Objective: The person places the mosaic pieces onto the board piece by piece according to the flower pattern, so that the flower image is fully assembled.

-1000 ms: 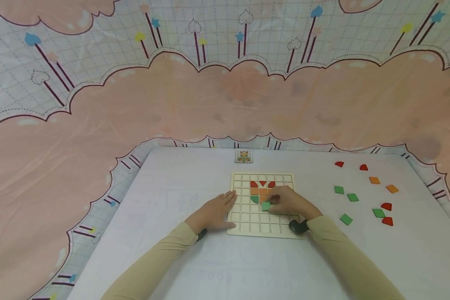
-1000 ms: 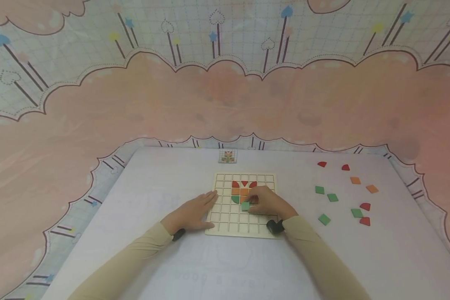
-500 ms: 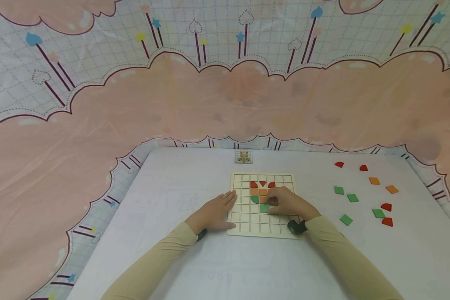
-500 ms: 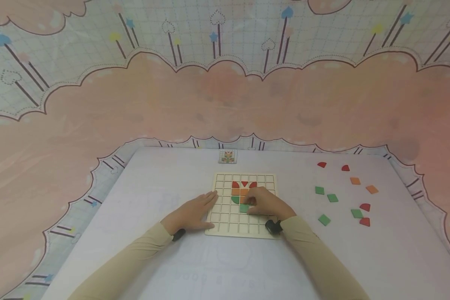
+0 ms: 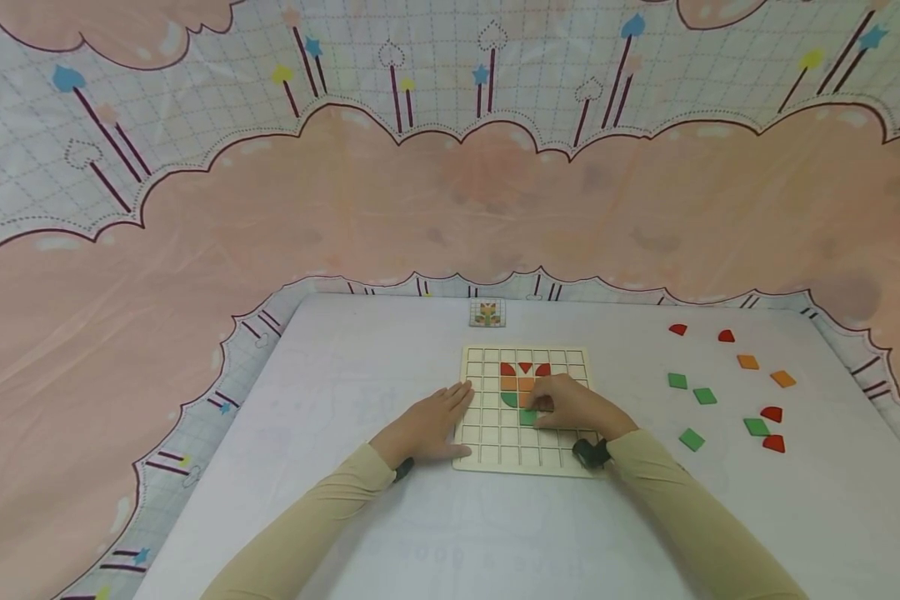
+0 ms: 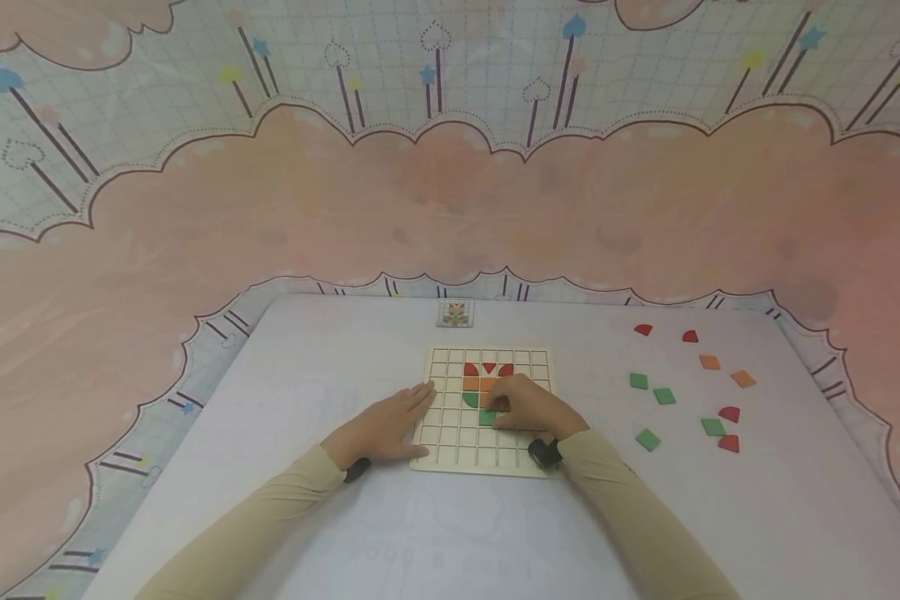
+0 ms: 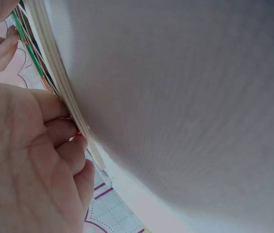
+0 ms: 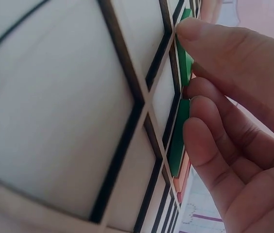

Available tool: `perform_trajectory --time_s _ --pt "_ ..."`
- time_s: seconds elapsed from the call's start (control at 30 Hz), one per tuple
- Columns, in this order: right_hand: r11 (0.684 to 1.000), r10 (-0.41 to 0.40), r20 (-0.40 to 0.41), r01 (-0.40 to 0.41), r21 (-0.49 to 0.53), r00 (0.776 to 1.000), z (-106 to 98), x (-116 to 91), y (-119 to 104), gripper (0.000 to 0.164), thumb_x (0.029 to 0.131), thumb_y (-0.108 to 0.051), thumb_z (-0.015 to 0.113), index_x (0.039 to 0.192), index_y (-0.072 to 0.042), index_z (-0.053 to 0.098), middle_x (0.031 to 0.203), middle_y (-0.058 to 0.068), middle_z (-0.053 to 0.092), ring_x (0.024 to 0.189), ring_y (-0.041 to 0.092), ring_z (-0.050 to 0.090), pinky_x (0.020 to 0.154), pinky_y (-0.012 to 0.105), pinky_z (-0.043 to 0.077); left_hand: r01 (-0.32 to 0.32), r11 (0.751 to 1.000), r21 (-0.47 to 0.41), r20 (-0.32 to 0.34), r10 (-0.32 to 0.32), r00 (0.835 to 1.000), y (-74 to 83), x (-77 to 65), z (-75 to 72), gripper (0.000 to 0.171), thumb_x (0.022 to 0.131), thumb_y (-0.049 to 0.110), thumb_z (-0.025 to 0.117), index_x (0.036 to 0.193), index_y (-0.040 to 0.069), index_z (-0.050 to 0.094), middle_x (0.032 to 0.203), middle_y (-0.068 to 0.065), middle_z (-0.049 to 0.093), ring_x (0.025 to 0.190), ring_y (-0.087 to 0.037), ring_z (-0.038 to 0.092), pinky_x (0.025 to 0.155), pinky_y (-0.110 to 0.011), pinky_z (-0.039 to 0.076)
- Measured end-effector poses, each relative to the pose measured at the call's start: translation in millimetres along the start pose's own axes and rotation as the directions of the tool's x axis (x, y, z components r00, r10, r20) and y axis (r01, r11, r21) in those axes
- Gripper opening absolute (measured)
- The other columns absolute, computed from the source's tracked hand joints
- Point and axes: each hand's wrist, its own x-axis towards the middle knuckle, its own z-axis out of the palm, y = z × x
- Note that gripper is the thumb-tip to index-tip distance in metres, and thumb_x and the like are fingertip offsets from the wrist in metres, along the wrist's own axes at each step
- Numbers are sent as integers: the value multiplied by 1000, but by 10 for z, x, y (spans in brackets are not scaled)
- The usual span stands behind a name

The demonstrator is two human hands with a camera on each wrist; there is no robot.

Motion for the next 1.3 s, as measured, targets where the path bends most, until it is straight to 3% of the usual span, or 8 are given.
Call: perform_trajectory --time_s 0.3,0.47,0.53,0.83,1.1,1.2,1.3 --pt "996 93 7 -93 -4 996 -25 -12 45 20 72 -19 81 90 -18 72 86 -9 65 77 7 55 73 21 51 7 1000 -4 7 -7 1000 9 -10 0 91 89 60 48 150 2 14 159 -11 12 147 -23 13 120 -35 20" --pt "997 57 -28 -56 57 998 -140 -90 118 22 73 -13 80 94 -12 72 90 -2 66 81 11 57 76 27 53 13 1000 -4 13 -13 1000 15 -4 -9 91 88 60 49 150 3 14 159 -11 11 147 -22 13 120 -35 19" --pt "998 32 -48 -29 63 998 -199 -141 156 23 74 -12 78 96 -8 72 91 1 66 81 12 57 77 28 53 15 1000 -3 15 -15 1000 15 -2 -9 91 88 60 49 150 3 14 159 -11 11 147 -22 12 120 -34 19" --pt "996 82 -141 -79 29 987 -524 -404 361 27 76 -13 77 101 -6 71 94 3 67 86 15 59 80 29 54 7 1000 13 13 -7 1000 -1 6 4 91 89 60 48 150 2 14 159 -11 12 147 -22 13 120 -34 19" --pt "992 122 -222 -122 11 967 -928 -644 704 32 77 -8 76 106 0 67 103 16 68 91 26 62 85 43 54 8 1000 0 10 -8 1000 -7 7 4 92 88 60 49 150 2 15 159 -12 12 147 -23 14 120 -35 20" --pt "990 136 -263 -140 1 955 -1068 -725 858 32 78 -8 75 107 1 67 105 18 67 90 22 63 84 35 55 8 1000 5 12 -8 1000 -11 7 10 91 88 60 48 150 2 14 159 -12 11 147 -23 13 120 -35 19" --pt "988 153 -310 -150 35 938 -1191 -805 997 33 79 -10 74 108 3 66 106 21 66 86 6 62 79 20 55 7 1000 6 13 -7 1000 -9 3 14 91 89 60 47 151 3 13 159 -11 10 147 -22 13 120 -35 18"
